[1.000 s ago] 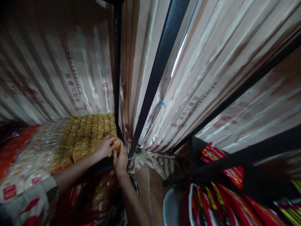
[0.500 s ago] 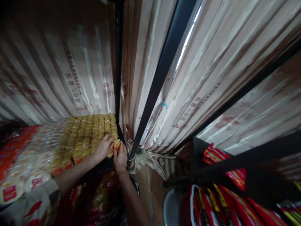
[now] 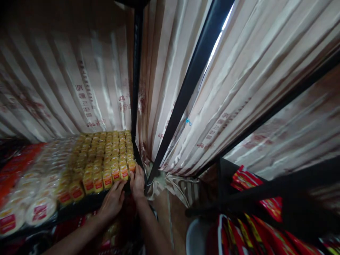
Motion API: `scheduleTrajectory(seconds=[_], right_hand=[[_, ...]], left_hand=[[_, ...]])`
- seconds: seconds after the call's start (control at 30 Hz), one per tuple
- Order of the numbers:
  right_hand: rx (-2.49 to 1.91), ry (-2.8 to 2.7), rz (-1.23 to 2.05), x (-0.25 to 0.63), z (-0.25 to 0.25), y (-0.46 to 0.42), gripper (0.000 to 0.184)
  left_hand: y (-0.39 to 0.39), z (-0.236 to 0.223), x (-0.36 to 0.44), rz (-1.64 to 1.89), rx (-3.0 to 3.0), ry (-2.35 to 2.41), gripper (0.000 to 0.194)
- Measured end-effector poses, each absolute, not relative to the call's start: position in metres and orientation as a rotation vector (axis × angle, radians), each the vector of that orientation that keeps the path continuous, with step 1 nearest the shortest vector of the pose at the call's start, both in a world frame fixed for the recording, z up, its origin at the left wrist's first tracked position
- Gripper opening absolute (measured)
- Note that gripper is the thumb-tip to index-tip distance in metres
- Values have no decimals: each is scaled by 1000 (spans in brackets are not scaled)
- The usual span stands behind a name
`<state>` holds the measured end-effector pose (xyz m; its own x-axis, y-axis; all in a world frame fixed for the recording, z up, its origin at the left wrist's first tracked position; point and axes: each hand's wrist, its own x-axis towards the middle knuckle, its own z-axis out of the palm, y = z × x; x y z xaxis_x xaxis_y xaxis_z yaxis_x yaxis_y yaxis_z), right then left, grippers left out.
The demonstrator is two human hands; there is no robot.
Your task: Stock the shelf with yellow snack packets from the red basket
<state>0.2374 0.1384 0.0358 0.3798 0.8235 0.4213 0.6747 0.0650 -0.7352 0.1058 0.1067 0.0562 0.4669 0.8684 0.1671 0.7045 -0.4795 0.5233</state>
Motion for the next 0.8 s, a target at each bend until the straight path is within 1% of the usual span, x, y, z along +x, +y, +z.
scheduleTrajectory(seconds=[0.2,0.33,0.5,0.67,0.8], right_hand=[[-1651,-1366,214,239,36,141,42],[-1671,-1336,231,240,35,140,45],[-1631,-1304,234,236,36,135,44],[-1634,-1291,264,235,41,136,42],[-1622,-1250,295,235,42,137,44]], left_hand=[[111,51,111,639,2346,1261,55],[109,53,110,624,2339,1287,54],[106,51,109,544,2339,1303,53],[106,55,112,569,2318,1291,53],[104,61,112,573,2352,1311,51]])
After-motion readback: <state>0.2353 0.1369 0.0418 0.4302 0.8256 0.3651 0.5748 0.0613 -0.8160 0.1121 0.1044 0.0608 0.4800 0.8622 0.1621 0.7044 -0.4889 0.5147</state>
